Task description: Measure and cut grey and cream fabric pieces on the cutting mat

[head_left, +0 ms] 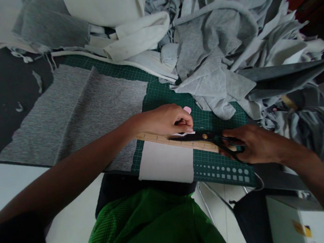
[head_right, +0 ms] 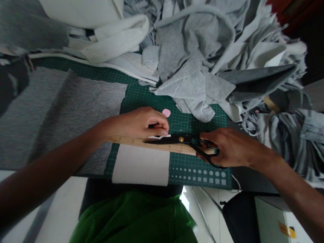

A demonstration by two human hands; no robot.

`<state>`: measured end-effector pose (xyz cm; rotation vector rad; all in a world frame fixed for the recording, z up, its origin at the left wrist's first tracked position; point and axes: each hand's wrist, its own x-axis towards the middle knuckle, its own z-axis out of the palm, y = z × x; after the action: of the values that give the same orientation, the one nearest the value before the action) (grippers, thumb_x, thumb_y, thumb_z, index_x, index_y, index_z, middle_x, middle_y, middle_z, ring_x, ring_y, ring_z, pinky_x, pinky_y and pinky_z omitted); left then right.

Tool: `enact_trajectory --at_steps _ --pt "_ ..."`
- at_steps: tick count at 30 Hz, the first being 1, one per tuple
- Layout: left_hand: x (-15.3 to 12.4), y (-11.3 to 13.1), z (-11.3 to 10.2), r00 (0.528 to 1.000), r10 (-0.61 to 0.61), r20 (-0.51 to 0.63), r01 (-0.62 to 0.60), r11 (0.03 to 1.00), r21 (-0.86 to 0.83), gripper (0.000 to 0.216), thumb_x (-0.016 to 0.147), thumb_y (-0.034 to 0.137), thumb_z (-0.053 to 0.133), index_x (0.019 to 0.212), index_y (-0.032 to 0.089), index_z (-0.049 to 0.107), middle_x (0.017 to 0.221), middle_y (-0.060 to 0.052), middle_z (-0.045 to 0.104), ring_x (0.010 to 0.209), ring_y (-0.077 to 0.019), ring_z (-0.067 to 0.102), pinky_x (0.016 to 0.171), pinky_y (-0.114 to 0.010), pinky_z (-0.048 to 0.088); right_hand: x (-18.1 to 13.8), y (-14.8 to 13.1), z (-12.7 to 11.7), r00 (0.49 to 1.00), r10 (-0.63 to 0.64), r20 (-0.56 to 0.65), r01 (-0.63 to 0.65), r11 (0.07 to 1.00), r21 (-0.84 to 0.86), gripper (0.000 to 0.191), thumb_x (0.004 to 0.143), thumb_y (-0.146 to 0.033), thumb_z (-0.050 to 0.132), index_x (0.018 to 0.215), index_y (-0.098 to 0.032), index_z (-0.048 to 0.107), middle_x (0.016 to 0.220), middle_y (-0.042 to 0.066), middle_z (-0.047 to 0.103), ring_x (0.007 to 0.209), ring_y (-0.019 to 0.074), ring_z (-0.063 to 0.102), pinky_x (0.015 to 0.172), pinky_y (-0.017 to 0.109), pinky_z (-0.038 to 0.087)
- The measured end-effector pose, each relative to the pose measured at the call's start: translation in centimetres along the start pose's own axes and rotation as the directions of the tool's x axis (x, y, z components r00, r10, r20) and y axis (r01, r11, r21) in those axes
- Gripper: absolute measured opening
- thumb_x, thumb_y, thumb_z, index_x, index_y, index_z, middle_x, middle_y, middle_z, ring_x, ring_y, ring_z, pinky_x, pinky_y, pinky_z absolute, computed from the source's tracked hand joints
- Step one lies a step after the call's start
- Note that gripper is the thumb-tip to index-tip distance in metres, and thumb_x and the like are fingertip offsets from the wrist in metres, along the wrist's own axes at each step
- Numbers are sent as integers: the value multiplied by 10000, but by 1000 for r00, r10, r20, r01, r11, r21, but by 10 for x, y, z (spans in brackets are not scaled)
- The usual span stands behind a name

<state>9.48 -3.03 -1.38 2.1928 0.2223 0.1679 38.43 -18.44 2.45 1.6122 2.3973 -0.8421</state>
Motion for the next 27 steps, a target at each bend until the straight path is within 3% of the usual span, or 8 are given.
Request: enact_trajectory --at_steps 10,17,27 --pt "0 6 -1 1000 0 -23 -1 999 -33 216 991 289 648 858 161 760 721 7 659 640 -101 530 676 -274 342 0 -1 -3 998 -58 -2 57 997 -56 255 983 -413 631 864 -187 636 699 58 709 560 181 622 553 301 362" --pt "0 6 0 998 24 -49 -26 999 -36 213 981 282 658 847 157 766 703 9 650 622 -99 514 674 -272 341 0 8 3 989 -129 -77 128 991 -28 230 943 -398 682 815 -215 627 622 -9 657 472 145 583 492 270 348" --pt "1 3 1 996 54 -71 -56 998 -29 199 969 254 676 809 160 749 644 28 598 579 -88 469 675 -265 349 -2 9 0 977 -190 -95 186 981 -47 158 939 -308 684 828 -212 624 634 -23 660 464 125 594 475 242 379"
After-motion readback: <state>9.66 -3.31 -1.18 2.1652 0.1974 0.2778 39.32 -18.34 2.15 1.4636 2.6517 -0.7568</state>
